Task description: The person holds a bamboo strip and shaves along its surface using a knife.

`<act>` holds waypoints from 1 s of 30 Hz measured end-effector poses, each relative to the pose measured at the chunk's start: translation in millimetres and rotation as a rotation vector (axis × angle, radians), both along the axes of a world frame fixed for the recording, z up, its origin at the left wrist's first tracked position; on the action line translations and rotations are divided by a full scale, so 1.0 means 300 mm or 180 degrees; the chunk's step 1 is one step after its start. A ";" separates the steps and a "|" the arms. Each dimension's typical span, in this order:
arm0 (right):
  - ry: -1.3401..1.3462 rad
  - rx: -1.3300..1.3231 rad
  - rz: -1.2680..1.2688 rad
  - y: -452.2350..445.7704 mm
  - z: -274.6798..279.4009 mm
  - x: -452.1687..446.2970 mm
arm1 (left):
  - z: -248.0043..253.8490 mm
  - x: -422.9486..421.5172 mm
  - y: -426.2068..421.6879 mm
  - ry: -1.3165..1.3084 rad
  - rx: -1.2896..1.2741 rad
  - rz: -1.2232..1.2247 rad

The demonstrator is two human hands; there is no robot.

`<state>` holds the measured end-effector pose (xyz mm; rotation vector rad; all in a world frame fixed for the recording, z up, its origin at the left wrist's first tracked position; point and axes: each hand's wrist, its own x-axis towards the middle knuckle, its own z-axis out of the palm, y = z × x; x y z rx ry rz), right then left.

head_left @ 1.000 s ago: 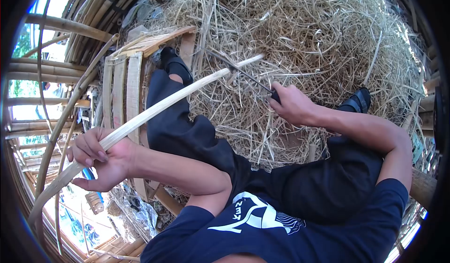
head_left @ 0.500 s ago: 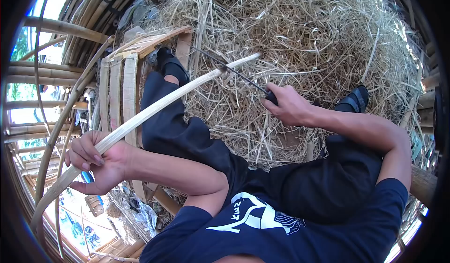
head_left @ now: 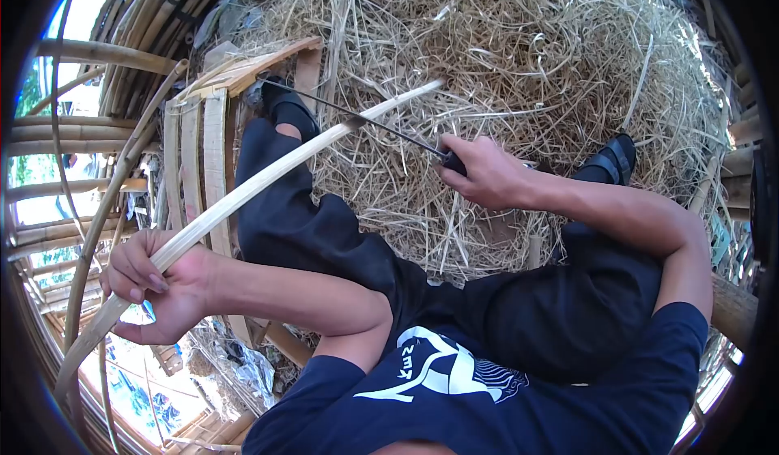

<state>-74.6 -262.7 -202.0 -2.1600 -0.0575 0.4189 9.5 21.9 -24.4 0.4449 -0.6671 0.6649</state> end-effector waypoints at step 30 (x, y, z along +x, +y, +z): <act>0.0325 -0.0918 -0.0213 -0.262 -0.201 0.007 | 0.003 0.018 0.022 0.0168 -0.0147 0.0206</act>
